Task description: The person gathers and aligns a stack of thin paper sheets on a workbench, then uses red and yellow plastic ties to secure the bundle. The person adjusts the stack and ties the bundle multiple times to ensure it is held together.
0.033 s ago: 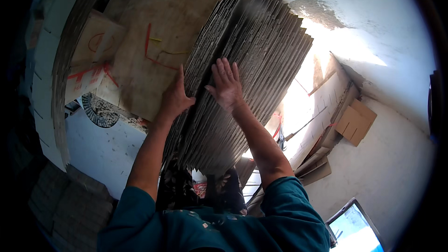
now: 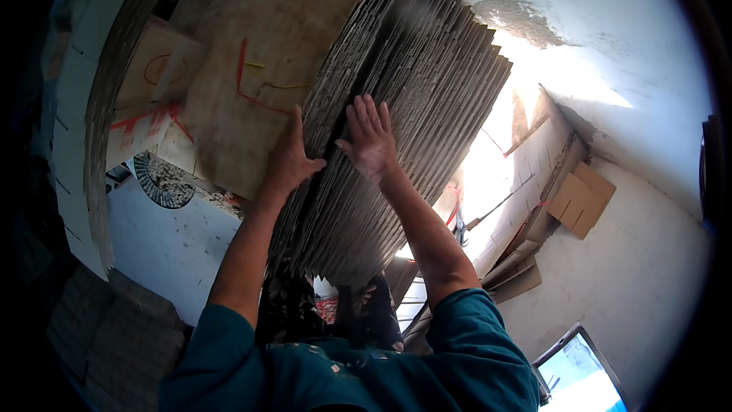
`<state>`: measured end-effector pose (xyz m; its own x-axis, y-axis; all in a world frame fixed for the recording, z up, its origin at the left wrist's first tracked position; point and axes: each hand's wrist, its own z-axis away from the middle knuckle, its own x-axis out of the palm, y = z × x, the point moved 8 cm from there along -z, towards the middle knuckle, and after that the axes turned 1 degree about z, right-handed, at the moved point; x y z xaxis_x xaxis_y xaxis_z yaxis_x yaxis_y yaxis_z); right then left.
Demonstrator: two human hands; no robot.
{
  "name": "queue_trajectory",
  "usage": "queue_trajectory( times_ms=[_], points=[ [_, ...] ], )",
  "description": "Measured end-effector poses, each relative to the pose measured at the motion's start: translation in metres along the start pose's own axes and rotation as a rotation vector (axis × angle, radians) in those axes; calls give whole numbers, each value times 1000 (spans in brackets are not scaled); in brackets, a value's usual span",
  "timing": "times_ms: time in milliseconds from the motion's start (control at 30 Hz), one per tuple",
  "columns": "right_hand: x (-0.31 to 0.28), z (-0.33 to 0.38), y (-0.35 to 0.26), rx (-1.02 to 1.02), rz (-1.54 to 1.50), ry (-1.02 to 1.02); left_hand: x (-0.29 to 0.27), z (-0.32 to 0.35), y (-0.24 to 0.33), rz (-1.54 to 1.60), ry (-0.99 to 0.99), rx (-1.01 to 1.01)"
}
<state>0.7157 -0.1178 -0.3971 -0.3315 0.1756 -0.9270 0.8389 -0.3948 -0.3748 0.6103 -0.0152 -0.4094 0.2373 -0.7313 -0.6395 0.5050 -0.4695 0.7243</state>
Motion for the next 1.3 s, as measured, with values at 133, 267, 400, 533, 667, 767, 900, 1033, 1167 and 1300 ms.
queue_trajectory(
  times_ms=[133,267,400,533,667,767,900,1033,1167,1300],
  points=[
    [2,0,-1,-6,-14,20,10,-1,-12,75,71,-32],
    [0,0,1,-21,17,43,-1,-9,4,53,81,-49],
    [1,0,1,-16,-20,55,5,-25,19,-53,139,97],
    [1,2,4,-13,-70,71,14,-36,21,-69,121,160],
    [2,2,6,-20,-78,82,14,-38,23,-85,94,190],
    [1,0,4,-17,-82,76,16,-39,22,-81,45,176],
    [4,0,5,-8,-88,61,16,-39,23,-26,-53,137],
    [-2,-2,7,-22,-144,41,18,-34,29,18,-136,131],
    [-14,-2,0,23,-147,-8,16,-32,18,79,-135,100],
    [-6,18,4,113,-67,-24,14,-34,13,185,-152,71]
  ],
)
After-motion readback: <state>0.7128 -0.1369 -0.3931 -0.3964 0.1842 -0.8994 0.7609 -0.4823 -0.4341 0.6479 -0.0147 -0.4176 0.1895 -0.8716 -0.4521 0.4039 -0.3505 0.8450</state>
